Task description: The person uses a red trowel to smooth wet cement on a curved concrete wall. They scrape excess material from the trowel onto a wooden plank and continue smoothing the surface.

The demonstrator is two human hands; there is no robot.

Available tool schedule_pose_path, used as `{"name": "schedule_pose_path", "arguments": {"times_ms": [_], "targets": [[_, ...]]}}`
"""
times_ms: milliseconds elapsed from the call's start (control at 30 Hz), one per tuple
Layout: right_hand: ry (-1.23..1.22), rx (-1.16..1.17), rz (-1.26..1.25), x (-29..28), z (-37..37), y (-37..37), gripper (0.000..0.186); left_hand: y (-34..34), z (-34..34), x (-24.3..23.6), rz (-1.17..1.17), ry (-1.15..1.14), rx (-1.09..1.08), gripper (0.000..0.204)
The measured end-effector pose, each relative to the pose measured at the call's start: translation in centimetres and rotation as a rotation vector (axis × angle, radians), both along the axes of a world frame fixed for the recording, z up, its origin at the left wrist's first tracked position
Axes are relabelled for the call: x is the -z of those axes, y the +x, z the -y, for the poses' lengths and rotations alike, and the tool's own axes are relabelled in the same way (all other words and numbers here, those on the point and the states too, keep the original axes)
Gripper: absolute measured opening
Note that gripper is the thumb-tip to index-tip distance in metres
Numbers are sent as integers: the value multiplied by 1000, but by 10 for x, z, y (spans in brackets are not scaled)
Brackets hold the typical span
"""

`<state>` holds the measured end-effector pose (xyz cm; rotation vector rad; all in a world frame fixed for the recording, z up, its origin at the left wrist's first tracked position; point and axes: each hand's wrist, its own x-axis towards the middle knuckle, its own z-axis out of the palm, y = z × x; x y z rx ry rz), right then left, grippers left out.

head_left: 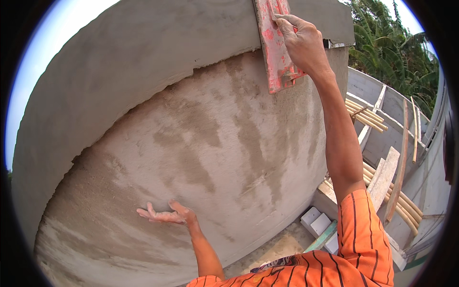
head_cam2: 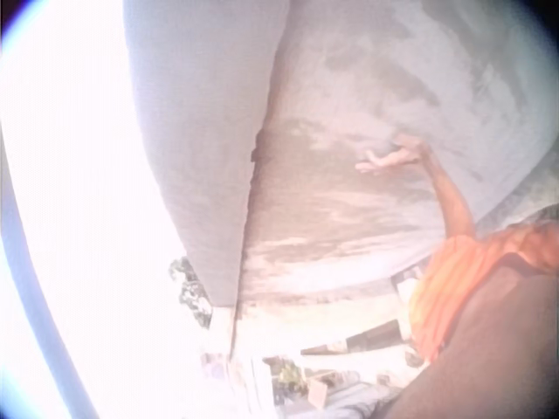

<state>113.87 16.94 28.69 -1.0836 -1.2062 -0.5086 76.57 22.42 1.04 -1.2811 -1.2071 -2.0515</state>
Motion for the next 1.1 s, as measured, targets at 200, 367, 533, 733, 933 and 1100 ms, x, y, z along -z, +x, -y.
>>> {"name": "schedule_pose_path", "arguments": {"times_ms": [200,367,533,733,933,1100], "targets": [[49,-56,135,69,-22,10,30,8,-2,-1,36,28,-12,59],[-108,-19,14,-9,2,23,29,75,-1,-14,-38,102,256,62],[163,54,311,78,-23,24,30,85,-3,-10,-66,105,179,66],[-38,-42,103,-2,-3,33,28,118,-5,-11,-150,99,212,66],[52,-40,266,40,-19,31,27,133,-10,-8,-90,-41,69,66],[-206,-101,246,-40,11,-19,24,137,-12,-9,-122,-26,70,68]]}}
